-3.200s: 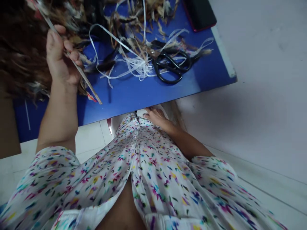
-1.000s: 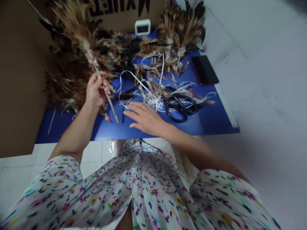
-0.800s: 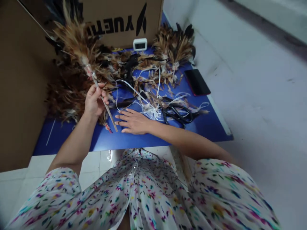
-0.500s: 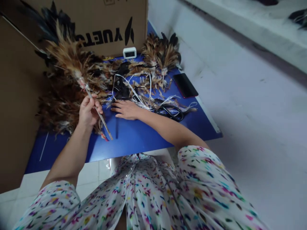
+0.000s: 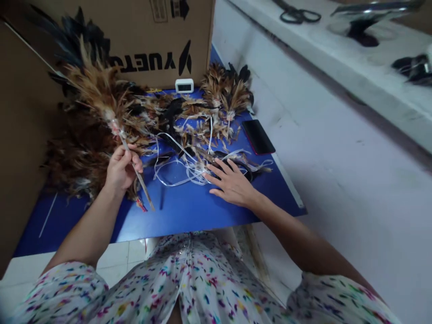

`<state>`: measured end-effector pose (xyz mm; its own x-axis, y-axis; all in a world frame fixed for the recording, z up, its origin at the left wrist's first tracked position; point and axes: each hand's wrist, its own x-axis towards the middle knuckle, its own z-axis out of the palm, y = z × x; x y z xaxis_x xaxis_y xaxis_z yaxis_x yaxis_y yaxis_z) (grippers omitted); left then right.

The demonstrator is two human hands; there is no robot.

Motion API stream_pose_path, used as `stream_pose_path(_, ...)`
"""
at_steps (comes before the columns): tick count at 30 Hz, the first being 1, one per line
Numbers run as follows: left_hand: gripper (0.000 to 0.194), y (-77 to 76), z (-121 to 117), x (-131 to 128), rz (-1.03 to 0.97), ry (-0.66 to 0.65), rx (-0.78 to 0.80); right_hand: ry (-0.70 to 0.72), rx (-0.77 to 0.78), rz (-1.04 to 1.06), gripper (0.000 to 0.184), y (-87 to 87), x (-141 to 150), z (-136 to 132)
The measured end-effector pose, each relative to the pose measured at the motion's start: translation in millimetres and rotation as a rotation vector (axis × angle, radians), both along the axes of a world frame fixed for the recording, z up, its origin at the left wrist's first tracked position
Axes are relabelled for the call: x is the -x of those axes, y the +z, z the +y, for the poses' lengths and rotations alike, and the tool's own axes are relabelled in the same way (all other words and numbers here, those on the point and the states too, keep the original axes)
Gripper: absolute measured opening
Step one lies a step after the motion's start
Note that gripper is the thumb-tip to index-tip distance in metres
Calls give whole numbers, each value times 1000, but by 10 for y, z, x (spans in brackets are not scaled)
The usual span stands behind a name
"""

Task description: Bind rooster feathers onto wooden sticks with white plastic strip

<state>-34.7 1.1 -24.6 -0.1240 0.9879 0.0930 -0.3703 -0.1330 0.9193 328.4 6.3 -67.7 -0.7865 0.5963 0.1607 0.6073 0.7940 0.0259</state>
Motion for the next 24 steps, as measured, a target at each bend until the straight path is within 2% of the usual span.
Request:
stream_pose_path(6,40,59,-39,-8,12,38,-35,38,-15,21,52,-38,401,430)
stream_pose_path(11,35,176,-78,-40,32,60,-64,16,21,84,50,-52,698,852)
stream_pose_path(13,35,235,-88,-36,36,77,-95,-13,28,151,47,-19,821,885)
stream_pose_path(16,29,353,-87,17,68,147,-77,-25,-43,315,42,93,1033,680)
stream_pose_path(18,25,459,-81,76,122,175,-74,96,-64,371,38,171,1210,429)
stream_pose_path(21,23,635,-79,165,185,197,-80,524,-3,358,34,200,1545,72)
stream_pose_path(24,20,768,-104,222,187,218,-111,805,30,245,43,106,1907,-99)
